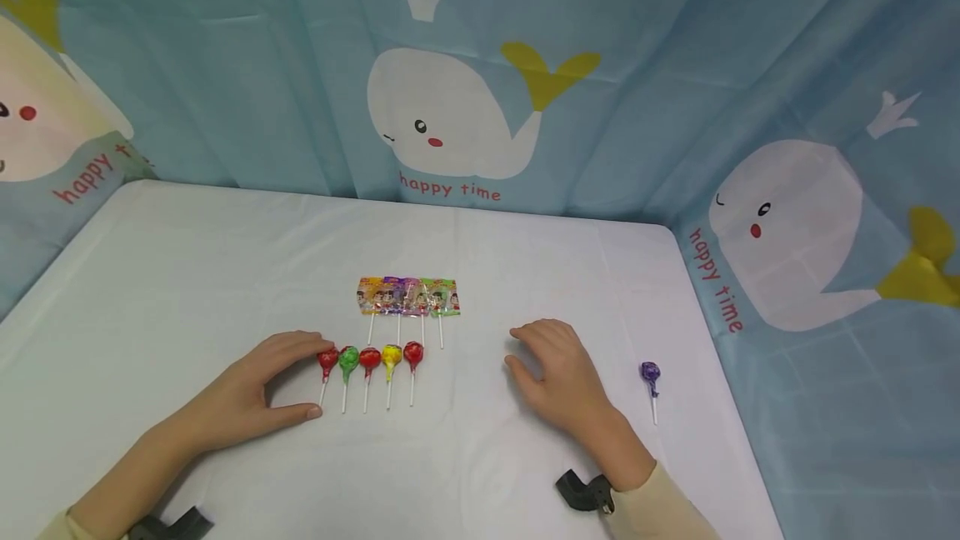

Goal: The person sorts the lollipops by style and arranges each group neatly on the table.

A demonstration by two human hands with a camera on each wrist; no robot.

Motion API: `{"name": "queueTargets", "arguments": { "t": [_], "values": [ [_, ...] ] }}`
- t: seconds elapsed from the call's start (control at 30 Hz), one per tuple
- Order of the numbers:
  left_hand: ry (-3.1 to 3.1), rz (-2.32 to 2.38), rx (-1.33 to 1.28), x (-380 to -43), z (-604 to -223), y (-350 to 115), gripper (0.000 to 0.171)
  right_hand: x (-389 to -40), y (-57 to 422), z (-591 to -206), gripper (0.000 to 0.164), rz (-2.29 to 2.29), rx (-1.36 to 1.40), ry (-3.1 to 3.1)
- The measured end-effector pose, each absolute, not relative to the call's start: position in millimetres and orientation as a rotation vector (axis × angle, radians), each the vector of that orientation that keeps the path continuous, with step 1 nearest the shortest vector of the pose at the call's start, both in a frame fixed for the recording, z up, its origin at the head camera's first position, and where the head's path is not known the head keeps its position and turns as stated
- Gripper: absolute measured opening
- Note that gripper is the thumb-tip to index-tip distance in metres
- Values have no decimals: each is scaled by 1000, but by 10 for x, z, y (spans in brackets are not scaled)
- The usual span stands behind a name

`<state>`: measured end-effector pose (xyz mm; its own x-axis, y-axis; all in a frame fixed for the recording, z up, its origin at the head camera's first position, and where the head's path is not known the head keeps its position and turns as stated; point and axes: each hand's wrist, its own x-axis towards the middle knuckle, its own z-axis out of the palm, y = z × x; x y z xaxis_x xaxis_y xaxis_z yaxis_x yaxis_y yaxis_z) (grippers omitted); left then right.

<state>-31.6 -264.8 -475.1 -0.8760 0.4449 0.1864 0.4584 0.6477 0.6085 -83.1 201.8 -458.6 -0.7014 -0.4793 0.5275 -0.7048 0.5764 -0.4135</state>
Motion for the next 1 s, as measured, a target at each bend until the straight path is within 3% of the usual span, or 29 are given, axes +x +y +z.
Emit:
{"name": "queueTargets", "arguments": {
  "t": [1.0],
  "values": [
    [-2867,-1022,-744,-312,-4751,-2641,80,-759,3148,-4539,48,796,758,-2497]
  ]
}}
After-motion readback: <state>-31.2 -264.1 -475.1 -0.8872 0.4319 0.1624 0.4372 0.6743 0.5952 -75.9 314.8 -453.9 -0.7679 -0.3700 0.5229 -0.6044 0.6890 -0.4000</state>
